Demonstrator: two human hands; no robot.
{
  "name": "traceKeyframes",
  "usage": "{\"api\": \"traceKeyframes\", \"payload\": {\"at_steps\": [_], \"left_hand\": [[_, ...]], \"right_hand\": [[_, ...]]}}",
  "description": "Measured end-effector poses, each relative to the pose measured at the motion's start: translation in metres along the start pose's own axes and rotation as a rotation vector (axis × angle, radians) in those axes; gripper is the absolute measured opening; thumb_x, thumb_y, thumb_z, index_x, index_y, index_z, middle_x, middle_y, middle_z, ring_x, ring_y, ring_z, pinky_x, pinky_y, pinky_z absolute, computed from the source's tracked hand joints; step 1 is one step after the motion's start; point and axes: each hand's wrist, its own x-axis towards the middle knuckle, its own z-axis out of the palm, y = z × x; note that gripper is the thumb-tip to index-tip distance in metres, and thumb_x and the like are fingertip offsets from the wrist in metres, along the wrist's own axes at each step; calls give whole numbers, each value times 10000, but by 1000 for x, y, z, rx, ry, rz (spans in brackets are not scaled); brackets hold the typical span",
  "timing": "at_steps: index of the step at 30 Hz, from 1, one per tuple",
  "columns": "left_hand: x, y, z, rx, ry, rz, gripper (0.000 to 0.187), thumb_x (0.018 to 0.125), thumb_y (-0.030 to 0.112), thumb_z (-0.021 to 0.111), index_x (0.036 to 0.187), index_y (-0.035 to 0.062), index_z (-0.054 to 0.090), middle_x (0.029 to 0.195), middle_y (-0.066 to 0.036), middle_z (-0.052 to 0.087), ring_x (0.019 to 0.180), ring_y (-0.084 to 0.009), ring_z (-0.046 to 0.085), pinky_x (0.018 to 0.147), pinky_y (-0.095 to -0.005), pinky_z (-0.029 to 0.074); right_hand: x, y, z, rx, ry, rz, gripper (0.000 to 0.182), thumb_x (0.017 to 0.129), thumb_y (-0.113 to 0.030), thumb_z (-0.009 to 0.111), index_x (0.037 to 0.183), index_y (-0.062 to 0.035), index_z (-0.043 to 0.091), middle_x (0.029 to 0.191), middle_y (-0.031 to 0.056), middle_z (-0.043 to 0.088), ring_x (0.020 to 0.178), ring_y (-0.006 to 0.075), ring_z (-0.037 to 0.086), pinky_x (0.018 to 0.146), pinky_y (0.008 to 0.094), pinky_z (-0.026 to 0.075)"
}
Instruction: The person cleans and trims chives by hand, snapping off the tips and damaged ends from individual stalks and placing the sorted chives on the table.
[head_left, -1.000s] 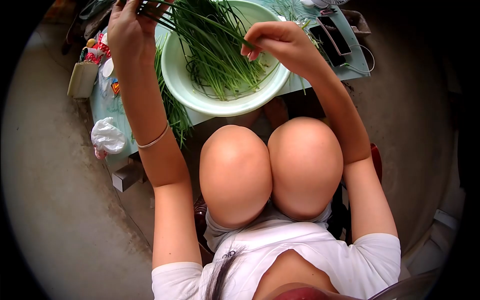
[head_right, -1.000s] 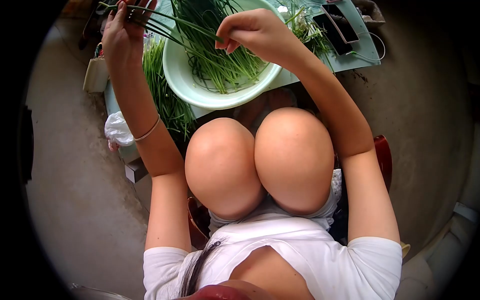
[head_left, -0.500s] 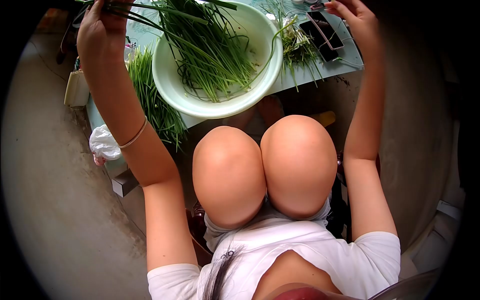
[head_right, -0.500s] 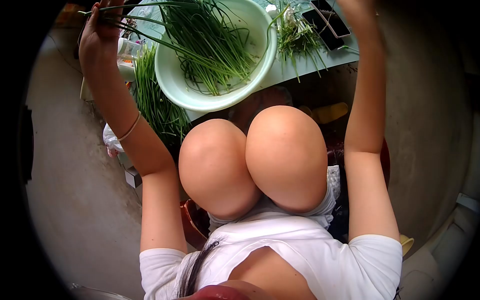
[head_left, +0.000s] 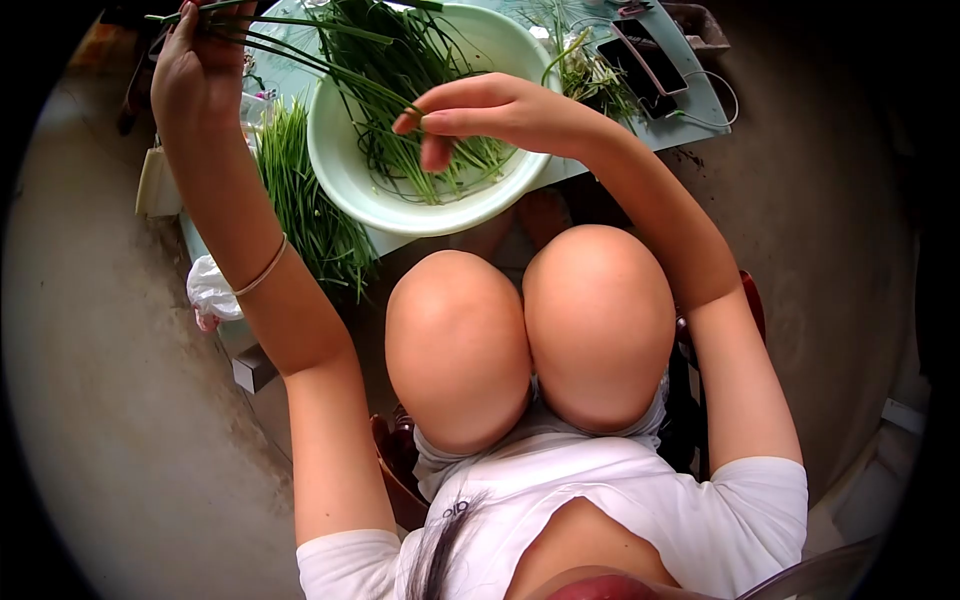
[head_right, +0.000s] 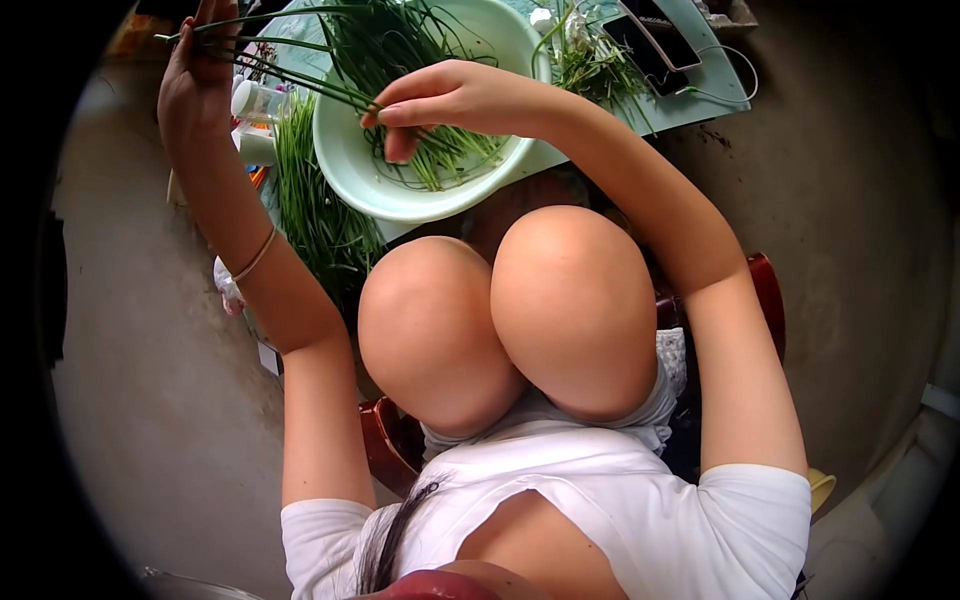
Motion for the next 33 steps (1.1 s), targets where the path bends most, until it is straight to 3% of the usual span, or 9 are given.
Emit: {"api": "traceKeyframes", "payload": {"at_steps": [4, 6, 7, 11, 14, 15, 18, 20, 33], "left_hand": [[16, 2, -41, 10, -12, -59, 347, 1000, 168, 383, 1233, -70, 482, 1226, -192, 558, 1030, -216, 588, 847, -297, 517], [9, 1, -40, 94, 82, -23, 237, 1001, 90, 286, 1120, -65, 420, 1327, -291, 434, 1226, -357, 468, 1047, -433, 403], [6, 2, -39, 127, 77, -27, 262, 1004, 83, 218, 1162, -73, 359, 1336, -295, 417, 1257, -359, 430, 1087, -435, 361], [4, -1, -49, 88, 116, -72, 271, 1007, 89, 201, 1176, -87, 320, 1329, -302, 418, 1258, -368, 426, 1101, -441, 351], [1, -4, -51, 100, 145, -78, 268, 1008, 89, 201, 1170, -86, 322, 1320, -304, 427, 1264, -365, 421, 1105, -435, 346], [1, -5, -53, 98, 145, -80, 268, 1008, 89, 201, 1170, -86, 322, 1320, -304, 427, 1264, -365, 421, 1105, -435, 346], [8, -10, -68, 85, 84, -109, 259, 1009, 89, 203, 1164, -79, 325, 1316, -305, 432, 1273, -360, 412, 1110, -428, 338], [12, -13, -74, 58, 118, -115, 281, 1011, 115, 220, 993, 4, 477, 1294, -249, 494, 1229, -379, 462, 1060, -447, 397], [19, -10, -93, 79, 155, -149, 299, 1010, 113, 221, 1038, -62, 461, 1306, -243, 485, 1239, -343, 459, 1062, -412, 401]], "right_hand": [[-12, -1, -3, -54, 41, 103, 290, 943, -187, 539, 1102, 40, 626, 792, 39, 641, 747, 101, 593, 731, 243, 483], [-20, 5, -6, 2, 82, 200, 266, 930, -164, 558, 1076, 43, 641, 758, 35, 626, 706, 90, 578, 677, 230, 483], [-25, 9, -7, 41, 83, 222, 259, 919, -144, 568, 1078, 50, 635, 769, 53, 645, 696, 95, 595, 666, 226, 494], [-43, 10, -12, 70, 109, 366, 246, 906, -115, 569, 1056, 72, 623, 827, 123, 686, 658, 130, 646, 643, 233, 532], [-53, 4, -17, 182, 155, 462, 245, 893, -111, 579, 1047, 75, 615, 837, 159, 687, 677, 165, 672, 641, 259, 550], [-56, 6, -23, 222, 74, 444, 309, 888, -152, 590, 1069, 98, 594, 896, 187, 683, 751, 175, 689, 681, 273, 561], [-60, 2, -27, 303, 16, 458, 313, 897, -147, 573, 1083, 104, 583, 911, 196, 681, 766, 198, 692, 685, 278, 563], [-61, 0, -28, 323, 21, 467, 316, 897, -139, 565, 1093, 109, 574, 922, 204, 678, 776, 210, 693, 690, 285, 565], [-72, 13, -32, 347, 1, 453, 299, 899, -77, 484, 1130, 102, 547, 986, 219, 659, 850, 234, 680, 740, 299, 555]]}}
